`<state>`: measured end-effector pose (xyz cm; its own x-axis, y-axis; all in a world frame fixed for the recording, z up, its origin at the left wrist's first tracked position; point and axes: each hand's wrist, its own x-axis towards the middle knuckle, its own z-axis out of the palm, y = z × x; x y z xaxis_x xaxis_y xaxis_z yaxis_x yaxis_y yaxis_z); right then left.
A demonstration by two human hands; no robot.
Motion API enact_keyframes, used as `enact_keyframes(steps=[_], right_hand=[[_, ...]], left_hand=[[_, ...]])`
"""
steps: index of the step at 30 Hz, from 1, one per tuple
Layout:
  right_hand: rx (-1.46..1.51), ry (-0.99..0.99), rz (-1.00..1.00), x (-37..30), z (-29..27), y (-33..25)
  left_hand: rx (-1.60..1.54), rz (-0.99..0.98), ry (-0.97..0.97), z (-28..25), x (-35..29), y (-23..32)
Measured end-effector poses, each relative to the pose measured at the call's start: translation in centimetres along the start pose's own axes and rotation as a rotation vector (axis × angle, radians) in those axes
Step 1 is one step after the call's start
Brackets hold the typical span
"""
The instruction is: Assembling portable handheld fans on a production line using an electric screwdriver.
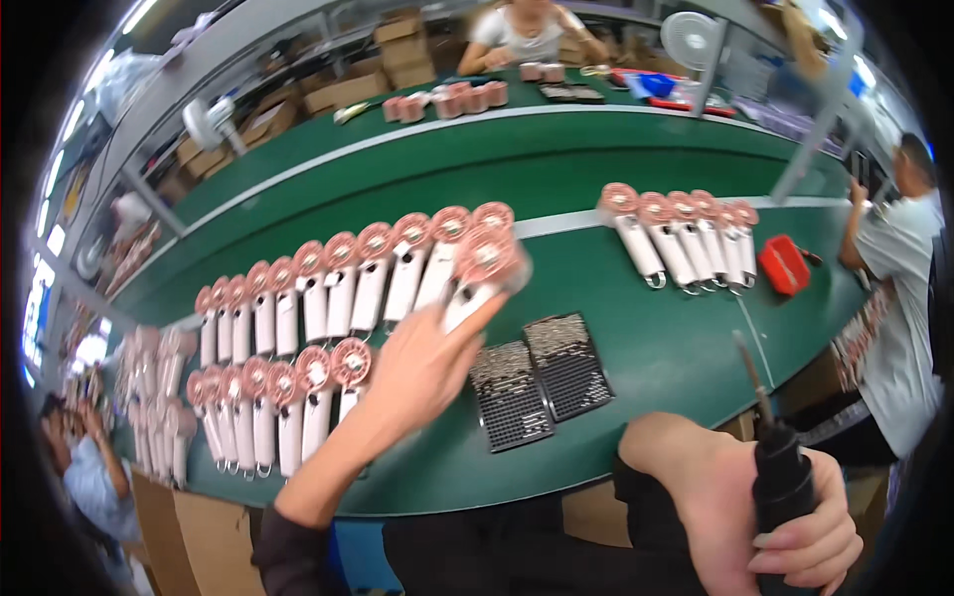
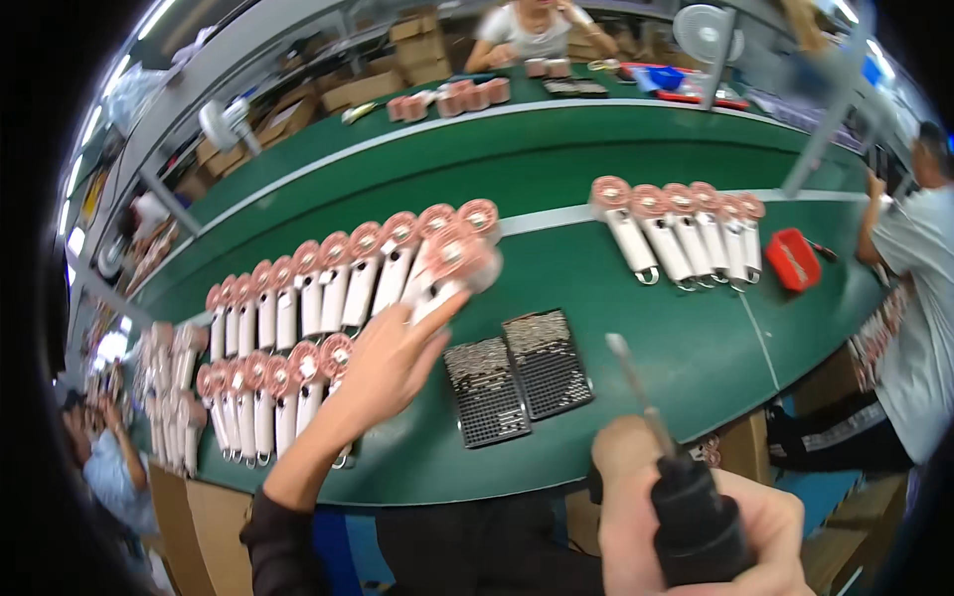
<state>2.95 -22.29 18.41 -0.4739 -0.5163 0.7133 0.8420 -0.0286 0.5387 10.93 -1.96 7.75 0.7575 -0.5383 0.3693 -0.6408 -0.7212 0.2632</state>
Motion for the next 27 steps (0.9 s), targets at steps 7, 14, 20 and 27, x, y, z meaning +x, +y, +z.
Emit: enact_keyframes(steps=[7,14,20,27], right_hand=[[0.01,0.084,0.169,0.1,-2.2,1.9],[0.125,0.204,0.402,-0.7,-3.2,4.1],[0.128,0.311,0.527,-1.2,-2.6,5.3],[-0.267,0.023,0.619,-1.6,-4.1,4.9]], left_hand=[[0.103,0.113,0.138,10.0,8.9,-2.3],[0.279,-0.078,0.068,14.1,9.6,-3.7],[0.341,-0.218,-0.056,11.9,9.0,-2.1],[-0.311,0.155,0.35,0.7,7.2,4.0]])
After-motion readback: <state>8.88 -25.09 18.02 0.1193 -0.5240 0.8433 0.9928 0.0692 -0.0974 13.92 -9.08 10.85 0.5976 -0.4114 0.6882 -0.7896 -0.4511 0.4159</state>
